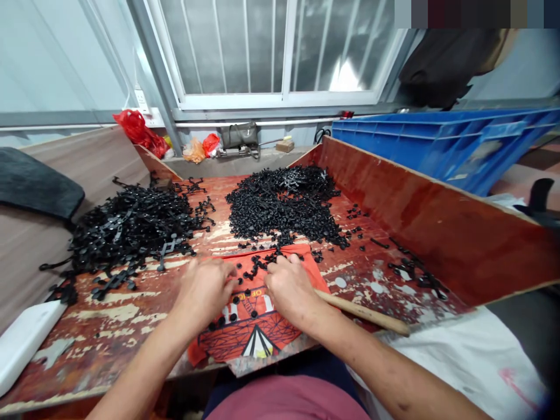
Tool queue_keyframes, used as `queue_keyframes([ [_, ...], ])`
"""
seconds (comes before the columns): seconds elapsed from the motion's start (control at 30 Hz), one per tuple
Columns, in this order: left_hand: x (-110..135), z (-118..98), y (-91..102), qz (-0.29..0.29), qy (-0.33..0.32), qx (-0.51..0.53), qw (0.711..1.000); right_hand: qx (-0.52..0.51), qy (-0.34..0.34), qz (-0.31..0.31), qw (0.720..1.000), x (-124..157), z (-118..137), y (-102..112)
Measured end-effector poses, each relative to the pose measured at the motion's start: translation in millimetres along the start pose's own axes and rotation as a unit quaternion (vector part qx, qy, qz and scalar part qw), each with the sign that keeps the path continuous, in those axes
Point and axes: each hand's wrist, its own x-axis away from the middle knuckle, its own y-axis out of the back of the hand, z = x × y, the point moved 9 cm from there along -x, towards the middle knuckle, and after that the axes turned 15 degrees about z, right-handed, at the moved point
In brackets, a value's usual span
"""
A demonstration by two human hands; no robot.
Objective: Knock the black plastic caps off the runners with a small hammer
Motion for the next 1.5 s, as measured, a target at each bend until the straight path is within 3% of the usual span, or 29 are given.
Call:
queue_keyframes([
  [0.17,-42,-24,-1.3,0.013,-0.042,-0.013,0.999,-0.052,0.018,-0.025,0.998,15,2,-2],
  [0.3,-61,-28,-9.0,0.012,-0.057,-0.024,0.998,-0.075,0.029,-0.011,0.997,22,15,-12],
  [0.5,-58,-26,-2.1,-0.008,-0.054,-0.020,0.998,-0.062,0.012,-0.037,0.997,18,22,-10],
  [0.8,-67,-47,-2.8,0.011,-0.083,-0.031,0.996,-0.052,-0.025,-0.043,0.997,7,-23,8],
  [1.0,-67,-44,-9.0,0.012,-0.091,-0.015,0.996,-0.034,0.017,0.023,0.999,-16,-4,-6],
  [1.23,-69,-55,-11.5,0.002,-0.129,0.023,0.991,-0.050,0.036,0.043,0.997,-9,-1,-12],
  [1.37,-70,-41,-0.6,-0.033,-0.122,0.062,0.990,-0.068,0.058,0.033,0.995,-7,3,-11],
  [1.5,-65,-1,13.9,-0.094,-0.086,0.176,0.976,-0.097,0.072,0.022,0.992,-15,-9,-12],
])
